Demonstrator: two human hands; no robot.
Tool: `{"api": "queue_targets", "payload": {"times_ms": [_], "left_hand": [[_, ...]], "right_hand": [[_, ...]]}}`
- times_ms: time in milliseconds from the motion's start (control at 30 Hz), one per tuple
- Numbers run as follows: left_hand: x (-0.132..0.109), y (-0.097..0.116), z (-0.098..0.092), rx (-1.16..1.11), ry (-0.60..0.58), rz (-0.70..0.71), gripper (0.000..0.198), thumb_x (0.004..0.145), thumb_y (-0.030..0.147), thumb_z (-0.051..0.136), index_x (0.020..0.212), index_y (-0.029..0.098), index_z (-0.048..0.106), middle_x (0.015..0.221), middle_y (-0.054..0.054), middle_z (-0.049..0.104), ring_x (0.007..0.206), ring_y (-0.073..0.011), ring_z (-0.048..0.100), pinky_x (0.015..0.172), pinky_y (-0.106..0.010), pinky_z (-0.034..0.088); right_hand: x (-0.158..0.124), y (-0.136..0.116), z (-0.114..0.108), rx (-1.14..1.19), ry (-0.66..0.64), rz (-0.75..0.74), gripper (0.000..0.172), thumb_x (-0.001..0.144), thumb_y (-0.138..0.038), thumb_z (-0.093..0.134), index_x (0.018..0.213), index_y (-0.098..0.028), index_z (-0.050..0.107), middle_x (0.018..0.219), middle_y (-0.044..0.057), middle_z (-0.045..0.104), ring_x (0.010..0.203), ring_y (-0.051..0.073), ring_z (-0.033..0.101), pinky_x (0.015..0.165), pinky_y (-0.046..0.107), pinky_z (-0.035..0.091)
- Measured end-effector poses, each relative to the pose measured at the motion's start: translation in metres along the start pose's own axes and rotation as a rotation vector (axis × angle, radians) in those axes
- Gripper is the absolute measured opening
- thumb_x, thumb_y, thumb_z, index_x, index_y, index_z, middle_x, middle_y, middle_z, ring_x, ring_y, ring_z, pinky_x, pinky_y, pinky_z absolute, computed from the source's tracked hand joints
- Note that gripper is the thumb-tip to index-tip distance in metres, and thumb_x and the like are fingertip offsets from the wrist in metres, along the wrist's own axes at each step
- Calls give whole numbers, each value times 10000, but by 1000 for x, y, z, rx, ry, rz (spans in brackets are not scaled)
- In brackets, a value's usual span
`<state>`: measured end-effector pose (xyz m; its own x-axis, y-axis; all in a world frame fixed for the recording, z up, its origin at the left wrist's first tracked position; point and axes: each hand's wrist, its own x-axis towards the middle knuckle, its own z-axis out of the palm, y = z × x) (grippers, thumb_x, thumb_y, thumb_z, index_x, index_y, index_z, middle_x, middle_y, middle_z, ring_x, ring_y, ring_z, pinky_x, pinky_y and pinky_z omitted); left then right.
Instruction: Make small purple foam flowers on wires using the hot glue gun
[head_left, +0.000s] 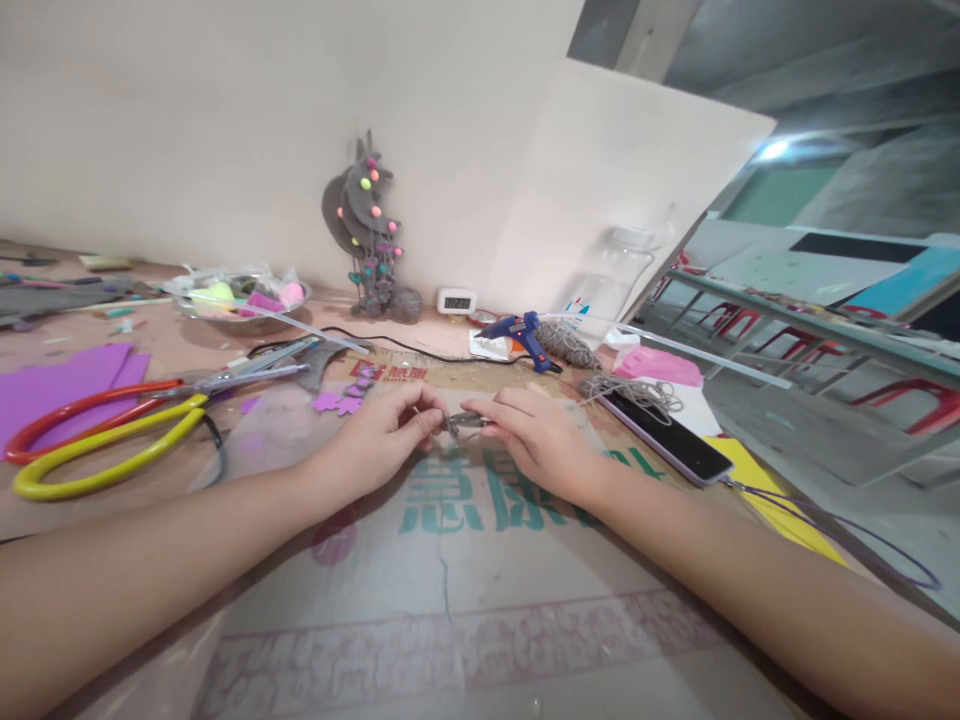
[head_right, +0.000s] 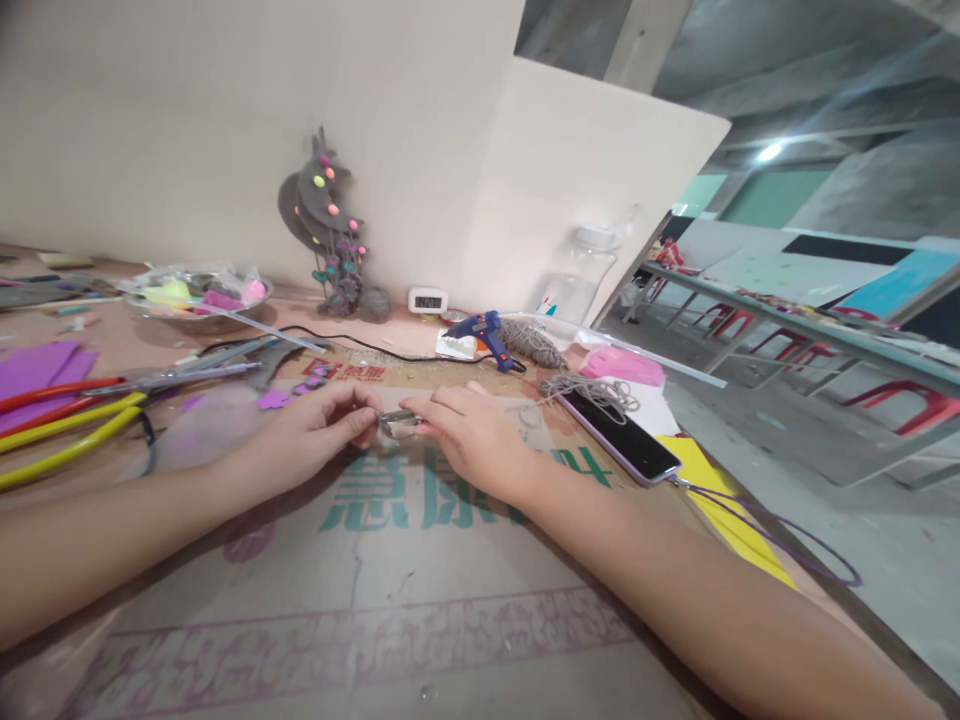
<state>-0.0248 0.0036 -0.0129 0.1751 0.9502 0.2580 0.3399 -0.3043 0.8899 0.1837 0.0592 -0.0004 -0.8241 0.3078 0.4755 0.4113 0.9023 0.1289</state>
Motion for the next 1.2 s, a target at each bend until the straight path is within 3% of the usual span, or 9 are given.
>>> {"api": "queue_targets", "payload": {"times_ms": [333, 567, 1200], "left_hand": [[0, -4, 0, 30, -11, 6, 155, 869, 258, 449, 765, 168, 519, 644, 23, 511, 604, -112, 503, 582, -235, 405], [0, -5, 1, 3, -5, -4, 151, 876, 262, 437, 797, 168, 526, 652, 21, 510, 606, -111, 492, 567, -227, 392], [-5, 12, 0, 194, 62, -10, 129, 857, 195, 427, 780, 175, 529, 691, 22, 543, 647, -127, 501, 598, -236, 369]], "right_hand": [[1, -1, -1, -49, 25, -23, 301, 951, -256, 364, 1097, -131, 596, 758, 60, 592, 724, 167, 511, 656, 296, 363], [-2, 3, 0, 76, 42, 90, 298, 938, -226, 385, 1156, -130, 563, 837, 76, 592, 759, 177, 502, 682, 300, 381], [-1, 3, 1, 76, -14, 33, 296, 939, -227, 379, 1152, -133, 562, 823, 76, 596, 804, 184, 529, 687, 311, 402]]}}
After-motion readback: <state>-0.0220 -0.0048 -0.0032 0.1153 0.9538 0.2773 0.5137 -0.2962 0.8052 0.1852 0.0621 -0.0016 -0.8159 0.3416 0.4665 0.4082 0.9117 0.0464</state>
